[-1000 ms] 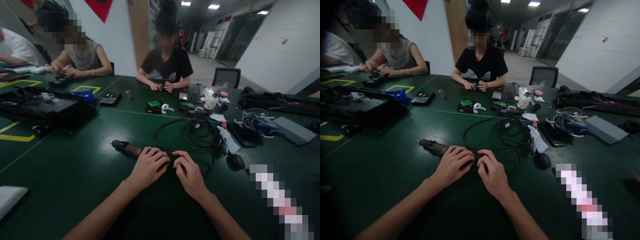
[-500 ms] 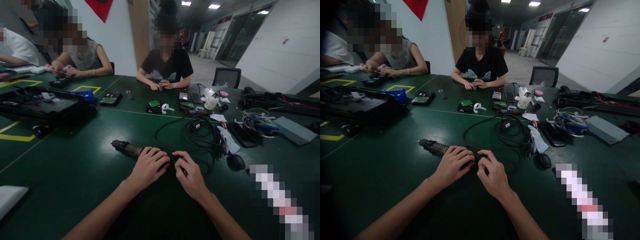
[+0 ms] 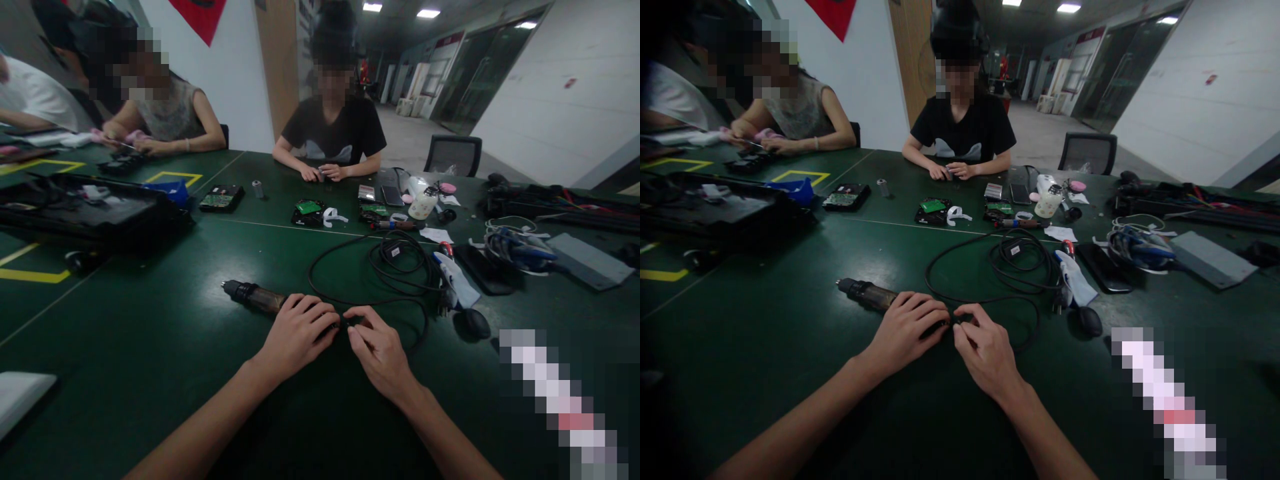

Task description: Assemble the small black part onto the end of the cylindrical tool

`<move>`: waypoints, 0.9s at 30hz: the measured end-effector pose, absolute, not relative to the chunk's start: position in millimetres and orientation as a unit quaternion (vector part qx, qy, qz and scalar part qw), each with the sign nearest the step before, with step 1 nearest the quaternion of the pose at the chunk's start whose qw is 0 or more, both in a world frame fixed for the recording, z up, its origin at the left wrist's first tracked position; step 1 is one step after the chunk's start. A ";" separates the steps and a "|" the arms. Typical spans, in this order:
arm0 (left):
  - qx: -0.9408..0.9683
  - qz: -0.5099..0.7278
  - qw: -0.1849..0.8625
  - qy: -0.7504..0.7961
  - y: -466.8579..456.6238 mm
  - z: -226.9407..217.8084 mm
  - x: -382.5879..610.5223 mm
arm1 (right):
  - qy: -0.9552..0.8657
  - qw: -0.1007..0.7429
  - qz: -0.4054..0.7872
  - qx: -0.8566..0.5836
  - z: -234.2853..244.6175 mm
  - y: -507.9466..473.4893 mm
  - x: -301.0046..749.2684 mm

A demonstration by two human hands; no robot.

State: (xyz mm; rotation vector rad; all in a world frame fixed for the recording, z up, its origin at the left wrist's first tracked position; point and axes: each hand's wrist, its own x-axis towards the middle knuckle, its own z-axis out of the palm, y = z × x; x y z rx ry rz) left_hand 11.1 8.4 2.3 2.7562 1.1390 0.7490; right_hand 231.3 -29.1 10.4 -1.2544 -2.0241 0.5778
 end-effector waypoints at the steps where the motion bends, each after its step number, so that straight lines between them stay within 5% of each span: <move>1: 0.896 0.243 0.033 0.371 8.4 2.6 11.0 | -0.772 0.346 0.223 -0.484 11.2 -29.2 231.0; 27: 0.893 0.252 0.055 0.368 5.7 9.6 11.4 | -0.754 0.332 0.228 -0.519 10.7 -28.9 226.5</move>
